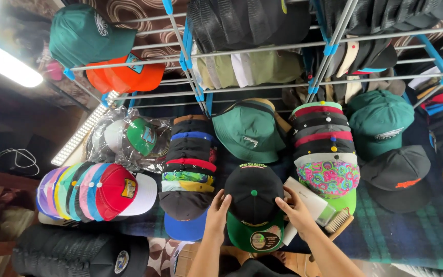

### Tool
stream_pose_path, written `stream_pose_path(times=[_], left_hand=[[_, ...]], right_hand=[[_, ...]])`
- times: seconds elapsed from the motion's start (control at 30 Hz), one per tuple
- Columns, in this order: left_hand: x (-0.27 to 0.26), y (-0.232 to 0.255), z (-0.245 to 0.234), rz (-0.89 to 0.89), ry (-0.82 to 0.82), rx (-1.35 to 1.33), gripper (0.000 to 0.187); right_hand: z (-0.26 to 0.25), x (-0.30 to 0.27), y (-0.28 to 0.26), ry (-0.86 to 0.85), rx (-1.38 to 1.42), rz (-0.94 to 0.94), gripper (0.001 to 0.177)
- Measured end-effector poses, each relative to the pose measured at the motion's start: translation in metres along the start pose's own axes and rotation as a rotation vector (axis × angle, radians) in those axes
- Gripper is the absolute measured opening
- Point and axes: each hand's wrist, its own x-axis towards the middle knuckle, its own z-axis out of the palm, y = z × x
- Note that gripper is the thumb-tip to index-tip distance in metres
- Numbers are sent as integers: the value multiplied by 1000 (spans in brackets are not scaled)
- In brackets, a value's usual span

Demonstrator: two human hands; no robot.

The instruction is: Cleaning and shaping various baseball caps using a brush and a handheld steamer in a storage area.

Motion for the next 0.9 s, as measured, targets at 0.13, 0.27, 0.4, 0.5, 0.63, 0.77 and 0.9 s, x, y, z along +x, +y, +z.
stream_pose_path(times=[0.13, 0.27, 0.4, 0.5, 0.63, 0.77, 0.9], left_hand=[[2, 5, -6, 28, -22, -29, 77], [4, 19, -10, 160, -52, 33, 76], [-15, 54, -17, 71, -120, 62, 80], [6, 47, -30, 163, -259, 9, 77], [30, 32, -47, 396, -493, -30, 84], [38, 26, -55, 505, -531, 66, 85], [33, 32, -64, 504, -558, 145, 86]], right_hand=[[5, 5, 6, 85, 78, -49, 68], [3, 17, 16, 133, 177, -234, 66], [17, -18, -26, 163, 279, -275, 68], [29, -50, -56, 246, 299, -230, 62], [17, -26, -26, 339, 469, -389, 45], [4, -10, 1, 273, 557, -553, 43], [18, -28, -4, 243, 647, -562, 44]])
